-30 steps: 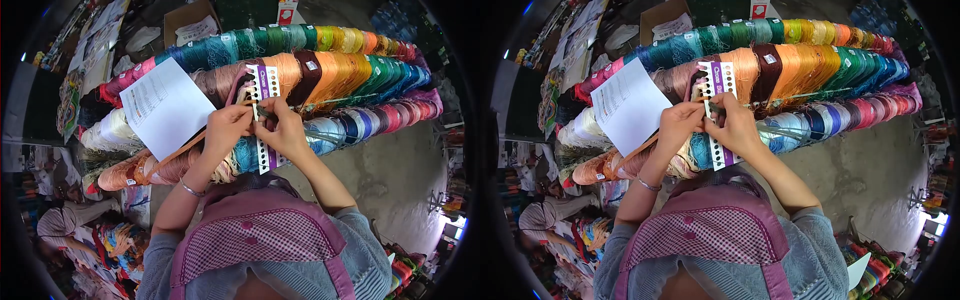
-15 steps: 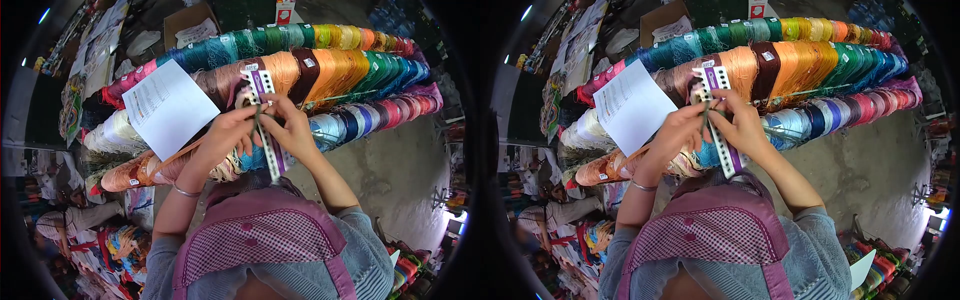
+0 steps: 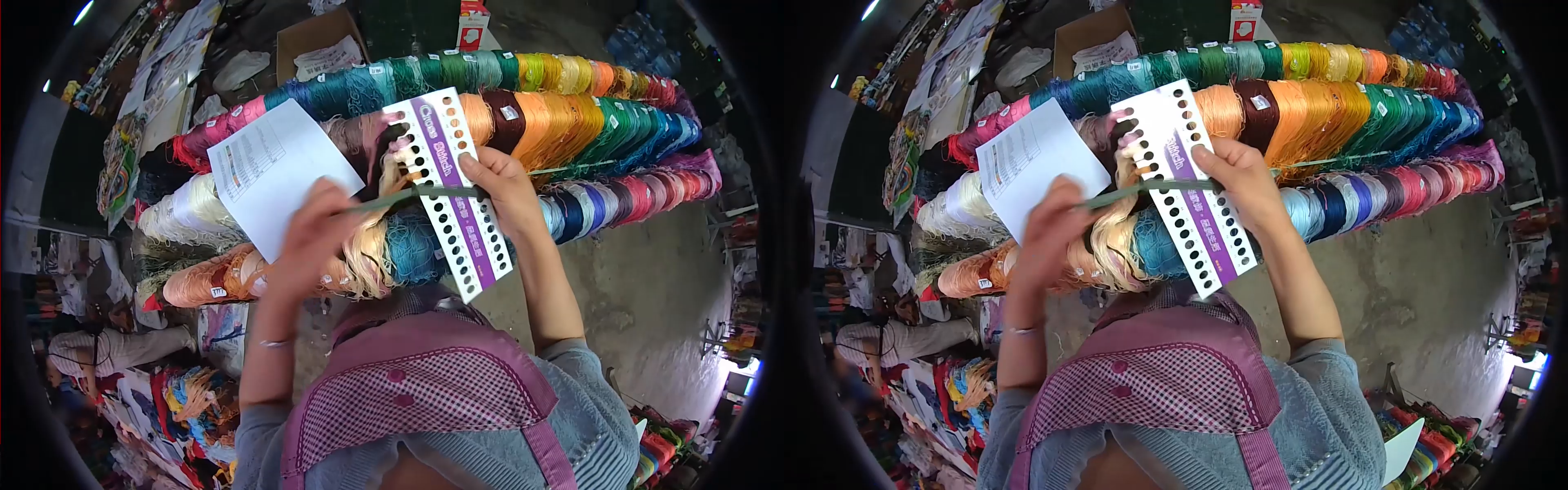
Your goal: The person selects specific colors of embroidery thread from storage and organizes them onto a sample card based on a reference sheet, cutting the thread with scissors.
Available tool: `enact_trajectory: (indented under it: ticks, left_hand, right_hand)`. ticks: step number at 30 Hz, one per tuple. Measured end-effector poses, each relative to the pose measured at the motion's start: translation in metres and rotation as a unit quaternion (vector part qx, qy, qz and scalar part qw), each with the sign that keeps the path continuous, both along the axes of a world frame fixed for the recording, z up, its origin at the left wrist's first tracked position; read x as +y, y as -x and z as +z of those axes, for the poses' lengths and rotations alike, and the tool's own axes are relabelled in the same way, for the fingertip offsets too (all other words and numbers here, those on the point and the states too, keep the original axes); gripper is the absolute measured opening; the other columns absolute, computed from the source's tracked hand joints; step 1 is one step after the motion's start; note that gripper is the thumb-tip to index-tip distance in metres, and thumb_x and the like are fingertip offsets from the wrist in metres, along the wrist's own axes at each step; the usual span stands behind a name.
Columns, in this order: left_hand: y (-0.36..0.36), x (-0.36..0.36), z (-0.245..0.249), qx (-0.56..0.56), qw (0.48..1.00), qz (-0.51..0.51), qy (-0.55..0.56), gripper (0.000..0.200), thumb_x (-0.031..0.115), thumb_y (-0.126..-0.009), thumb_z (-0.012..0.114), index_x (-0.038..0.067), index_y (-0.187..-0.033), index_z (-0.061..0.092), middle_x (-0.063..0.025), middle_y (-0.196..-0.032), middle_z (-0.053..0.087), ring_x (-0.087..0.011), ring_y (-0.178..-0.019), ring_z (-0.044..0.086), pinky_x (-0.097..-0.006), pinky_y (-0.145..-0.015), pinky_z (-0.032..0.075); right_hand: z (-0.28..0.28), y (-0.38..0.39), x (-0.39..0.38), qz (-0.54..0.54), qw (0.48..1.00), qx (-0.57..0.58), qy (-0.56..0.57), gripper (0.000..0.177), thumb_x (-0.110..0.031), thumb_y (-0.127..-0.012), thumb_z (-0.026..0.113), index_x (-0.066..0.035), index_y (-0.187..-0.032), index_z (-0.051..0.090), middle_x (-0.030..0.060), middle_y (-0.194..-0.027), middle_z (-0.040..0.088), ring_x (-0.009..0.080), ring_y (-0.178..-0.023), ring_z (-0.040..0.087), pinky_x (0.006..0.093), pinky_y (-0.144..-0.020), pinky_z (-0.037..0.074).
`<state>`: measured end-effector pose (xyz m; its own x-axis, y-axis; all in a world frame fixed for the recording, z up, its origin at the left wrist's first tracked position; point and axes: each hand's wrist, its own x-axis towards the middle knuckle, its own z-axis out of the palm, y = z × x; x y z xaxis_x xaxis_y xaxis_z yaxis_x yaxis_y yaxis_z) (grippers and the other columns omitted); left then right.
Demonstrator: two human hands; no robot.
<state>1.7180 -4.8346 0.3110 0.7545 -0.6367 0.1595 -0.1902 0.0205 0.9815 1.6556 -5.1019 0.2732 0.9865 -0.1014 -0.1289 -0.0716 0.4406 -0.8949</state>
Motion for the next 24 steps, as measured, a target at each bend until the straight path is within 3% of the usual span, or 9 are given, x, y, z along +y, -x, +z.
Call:
enact_trajectory:
  ticks: [5,8,11,17,18,19,21,23,24]
  left_hand:
    - [0.006,0.126,0.008,0.225,0.933,0.282,0.002,0.019,0.018,-0.096,0.054,0.007,-0.08,0.053,0.0078,-0.063,0.034,-0.0028,-0.052,0.029,-0.0186,-0.047,0.023]
    - [0.006,0.206,-0.001,0.282,0.853,0.406,0.17,0.022,0.018,-0.094,0.057,0.009,-0.076,0.05,0.0069,-0.061,0.033,-0.0035,-0.047,0.027,-0.02,-0.038,0.018]
    - [0.003,0.288,-0.012,0.298,0.846,0.327,0.297,0.029,0.02,-0.095,0.058,0.013,-0.071,0.042,0.0063,-0.059,0.028,-0.0056,-0.045,0.025,-0.0215,-0.036,0.018]
    - [0.011,0.343,-0.005,0.32,0.831,0.344,0.299,0.029,0.031,-0.099,0.052,0.013,-0.076,0.045,0.0042,-0.059,0.028,-0.0062,-0.044,0.023,-0.0221,-0.036,0.017]
    - [0.007,0.386,-0.025,0.331,0.846,0.358,0.216,0.024,0.031,-0.1,0.05,0.009,-0.09,0.053,0.0022,-0.06,0.04,-0.0084,-0.044,0.033,-0.0232,-0.036,0.027]
    - [0.002,0.404,-0.047,0.181,0.849,0.484,-0.115,0.023,0.03,-0.099,0.051,0.007,-0.098,0.056,0.0011,-0.065,0.049,-0.0095,-0.047,0.041,-0.0231,-0.04,0.034]
    - [0.012,0.342,-0.03,-0.178,0.575,0.499,-0.624,0.027,0.022,-0.096,0.056,0.002,-0.114,0.061,-0.0037,-0.086,0.066,-0.0129,-0.067,0.06,-0.0255,-0.058,0.049]
    - [0.003,0.245,-0.012,-0.172,0.827,0.45,-0.29,0.021,0.011,-0.091,0.061,0.001,-0.108,0.066,-0.0057,-0.089,0.066,-0.0148,-0.075,0.061,-0.0274,-0.064,0.049]
    - [0.003,0.197,-0.003,-0.135,0.881,0.379,-0.251,0.024,0.003,-0.086,0.063,0.0,-0.109,0.067,-0.0084,-0.096,0.066,-0.0164,-0.08,0.061,-0.0286,-0.067,0.049]
  right_hand:
    - [-0.002,-0.001,-0.014,-0.025,0.999,-0.008,0.039,0.021,-0.017,-0.095,0.06,0.002,-0.102,0.065,0.0034,-0.087,0.07,0.0052,-0.072,0.062,0.0199,-0.066,0.049]
    - [-0.019,-0.008,-0.021,-0.025,0.998,-0.004,0.057,0.02,-0.017,-0.095,0.06,0.002,-0.102,0.065,0.0029,-0.086,0.069,0.0045,-0.071,0.061,0.0193,-0.064,0.048]
    - [-0.014,-0.013,-0.018,-0.036,0.997,0.019,0.066,0.02,-0.017,-0.095,0.06,0.002,-0.101,0.065,0.0026,-0.086,0.069,0.0042,-0.07,0.06,0.0193,-0.063,0.047]
    - [-0.015,-0.026,-0.007,-0.033,0.993,0.025,0.111,0.021,-0.016,-0.095,0.059,0.003,-0.098,0.067,0.0029,-0.084,0.069,0.0047,-0.068,0.059,0.0204,-0.062,0.046]
    - [-0.016,-0.028,-0.005,-0.029,0.993,0.025,0.111,0.021,-0.016,-0.095,0.059,0.003,-0.098,0.067,0.0029,-0.084,0.069,0.0047,-0.068,0.059,0.0204,-0.062,0.046]
    - [-0.017,-0.029,-0.004,-0.02,0.993,0.019,0.116,0.021,-0.016,-0.096,0.059,0.003,-0.098,0.067,0.0027,-0.083,0.068,0.0045,-0.068,0.059,0.0204,-0.061,0.046]
    - [-0.026,-0.029,-0.003,-0.008,0.99,0.015,0.138,0.021,-0.017,-0.095,0.059,0.003,-0.096,0.066,0.0016,-0.082,0.068,0.0035,-0.067,0.058,0.0201,-0.061,0.046]
    - [-0.024,-0.027,0.009,0.01,0.992,0.011,0.123,0.021,-0.019,-0.095,0.06,0.001,-0.094,0.067,-0.0004,-0.08,0.067,0.0025,-0.066,0.057,0.02,-0.06,0.045]
    - [-0.018,-0.026,0.017,0.026,0.992,0.01,0.127,0.021,-0.02,-0.096,0.06,0.001,-0.095,0.066,-0.0009,-0.081,0.067,0.0024,-0.067,0.057,0.0197,-0.06,0.045]
